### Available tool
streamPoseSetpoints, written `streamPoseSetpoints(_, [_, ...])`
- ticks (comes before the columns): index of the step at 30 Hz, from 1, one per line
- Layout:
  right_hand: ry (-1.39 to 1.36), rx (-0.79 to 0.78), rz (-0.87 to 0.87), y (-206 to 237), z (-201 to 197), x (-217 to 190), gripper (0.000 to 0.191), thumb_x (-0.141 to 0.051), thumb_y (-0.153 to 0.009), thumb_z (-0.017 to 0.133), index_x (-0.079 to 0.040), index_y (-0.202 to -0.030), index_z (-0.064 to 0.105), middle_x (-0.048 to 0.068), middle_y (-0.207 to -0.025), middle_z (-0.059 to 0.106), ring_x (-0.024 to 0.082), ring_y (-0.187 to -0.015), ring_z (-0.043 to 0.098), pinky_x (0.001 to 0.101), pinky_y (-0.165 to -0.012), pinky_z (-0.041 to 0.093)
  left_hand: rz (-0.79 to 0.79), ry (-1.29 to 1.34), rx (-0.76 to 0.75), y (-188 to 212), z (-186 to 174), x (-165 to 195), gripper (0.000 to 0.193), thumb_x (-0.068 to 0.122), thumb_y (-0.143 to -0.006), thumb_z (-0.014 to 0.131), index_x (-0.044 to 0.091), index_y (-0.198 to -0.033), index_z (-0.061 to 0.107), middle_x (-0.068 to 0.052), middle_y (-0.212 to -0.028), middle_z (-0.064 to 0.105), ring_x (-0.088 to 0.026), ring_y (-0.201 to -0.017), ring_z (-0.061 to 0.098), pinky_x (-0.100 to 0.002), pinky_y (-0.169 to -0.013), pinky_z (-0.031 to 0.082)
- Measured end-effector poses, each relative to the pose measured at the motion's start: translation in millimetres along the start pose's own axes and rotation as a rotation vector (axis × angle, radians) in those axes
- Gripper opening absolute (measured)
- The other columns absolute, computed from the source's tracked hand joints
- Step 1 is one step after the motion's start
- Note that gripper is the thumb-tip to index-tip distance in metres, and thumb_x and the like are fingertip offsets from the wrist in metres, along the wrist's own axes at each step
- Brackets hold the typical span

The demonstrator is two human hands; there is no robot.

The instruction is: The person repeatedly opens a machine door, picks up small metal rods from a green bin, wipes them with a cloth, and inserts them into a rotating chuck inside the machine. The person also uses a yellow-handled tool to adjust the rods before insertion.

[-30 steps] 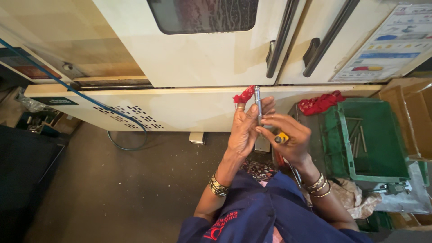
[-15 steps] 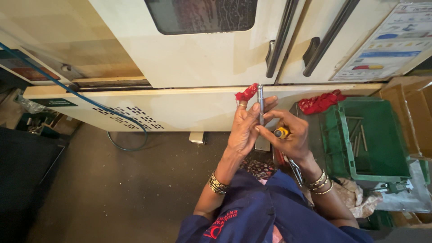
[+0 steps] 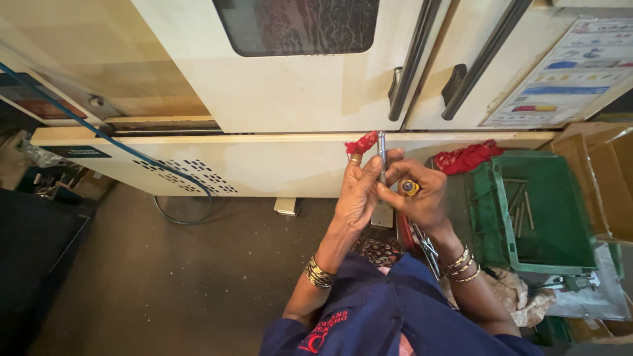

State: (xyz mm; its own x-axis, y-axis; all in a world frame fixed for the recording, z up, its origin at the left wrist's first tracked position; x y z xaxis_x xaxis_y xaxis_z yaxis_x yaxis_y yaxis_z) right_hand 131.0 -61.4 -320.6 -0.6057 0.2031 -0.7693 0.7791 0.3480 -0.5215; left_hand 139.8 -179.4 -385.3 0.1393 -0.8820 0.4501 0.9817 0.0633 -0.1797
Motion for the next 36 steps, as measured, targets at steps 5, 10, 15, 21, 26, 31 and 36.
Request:
streamPoseSetpoints(5, [-0.052, -0.016, -0.023, 1.9, 2.5, 2.6, 0.013, -0.005, -0.080, 0.083, -0.005, -0.082, 0.070, -0.002, -0.072, 0.064, 0.001, -0.062, 0.053, 0.0208, -0.054, 0.039, 0.017, -0.031, 0.015, -2.3, -4.6, -0.3, 0.054, 0.014, -0.104, 0.066, 0.007, -0.147, 0.035, -0.025, -0.130, 0.065, -0.032, -0.123, 0.064, -0.047, -0.110, 0.053])
streamPoseSetpoints(10, [-0.043, -0.009, -0.079, 3.3, 4.8, 3.6, 0.019, -0.006, -0.083, 0.084, -0.006, -0.078, 0.066, -0.003, -0.073, 0.065, 0.001, -0.064, 0.057, 0.0197, -0.057, 0.042, 0.018, -0.066, 0.012, -2.8, 3.0, 3.7, 0.058, 0.016, -0.102, 0.067, 0.008, -0.150, 0.035, -0.023, -0.131, 0.065, -0.032, -0.128, 0.062, -0.046, -0.110, 0.052])
streamPoseSetpoints(15, [-0.113, 0.036, 0.093, 6.0, -5.8, 9.2, 0.026, -0.010, -0.078, 0.088, -0.004, -0.096, 0.069, -0.003, -0.072, 0.062, -0.002, -0.059, 0.048, 0.0179, -0.052, 0.036, 0.109, -0.202, -0.042, 1.0, 14.5, 20.6, 0.056, 0.020, -0.110, 0.064, 0.009, -0.158, 0.037, -0.024, -0.141, 0.063, -0.025, -0.133, 0.058, -0.037, -0.112, 0.048])
streamPoseSetpoints(21, [-0.321, -0.055, 0.275, 11.5, -0.5, 23.6, 0.022, -0.011, -0.092, 0.078, 0.001, -0.110, 0.076, -0.003, -0.076, 0.064, -0.002, -0.066, 0.051, 0.0174, -0.058, 0.038, 0.058, -0.182, -0.110, 5.8, 23.7, 16.6, 0.055, 0.020, -0.109, 0.063, 0.006, -0.156, 0.038, -0.023, -0.144, 0.062, -0.024, -0.130, 0.064, -0.037, -0.113, 0.054])
streamPoseSetpoints(26, [-0.239, -0.180, 0.358, 25.4, 15.8, 46.6, 0.018, -0.013, -0.092, 0.078, 0.002, -0.102, 0.078, 0.001, -0.070, 0.068, 0.003, -0.063, 0.054, 0.0215, -0.056, 0.041, 0.069, -0.223, -0.105, 4.8, 18.8, 22.3, 0.058, 0.018, -0.109, 0.063, 0.009, -0.159, 0.035, -0.025, -0.137, 0.065, -0.020, -0.106, 0.068, -0.031, -0.087, 0.057])
streamPoseSetpoints(31, [-0.065, -0.240, 0.330, 25.1, 4.1, 49.9, 0.033, -0.016, -0.087, 0.079, -0.004, -0.116, 0.072, 0.001, -0.081, 0.069, 0.004, -0.072, 0.060, 0.0218, -0.063, 0.051, 0.065, -0.225, 0.007, 4.8, 4.2, 32.5, 0.060, 0.019, -0.101, 0.063, 0.014, -0.152, 0.032, -0.021, -0.128, 0.065, -0.014, -0.098, 0.071, -0.032, -0.075, 0.063])
streamPoseSetpoints(36, [-0.119, -0.016, 0.166, 12.0, -33.0, 14.9, 0.032, -0.018, -0.104, 0.056, -0.016, -0.136, 0.062, -0.003, -0.103, 0.073, 0.005, -0.081, 0.060, 0.0217, -0.072, 0.051, 0.138, -0.275, -0.019, 9.4, 12.3, 33.7, 0.057, 0.019, -0.108, 0.062, 0.008, -0.156, 0.032, -0.030, -0.135, 0.064, -0.010, -0.077, 0.064, -0.020, -0.057, 0.050])
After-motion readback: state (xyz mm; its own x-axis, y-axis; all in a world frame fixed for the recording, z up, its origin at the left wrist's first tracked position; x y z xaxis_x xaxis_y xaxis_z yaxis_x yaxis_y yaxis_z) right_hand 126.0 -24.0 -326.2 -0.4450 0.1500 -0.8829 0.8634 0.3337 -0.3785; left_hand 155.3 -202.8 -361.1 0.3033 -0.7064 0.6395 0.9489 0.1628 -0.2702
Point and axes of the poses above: each hand's wrist, its own y-axis away from the middle knuckle, its own z-axis out of the palm, x = y × z, the point moved 6 cm from there along -y, towards the middle knuckle
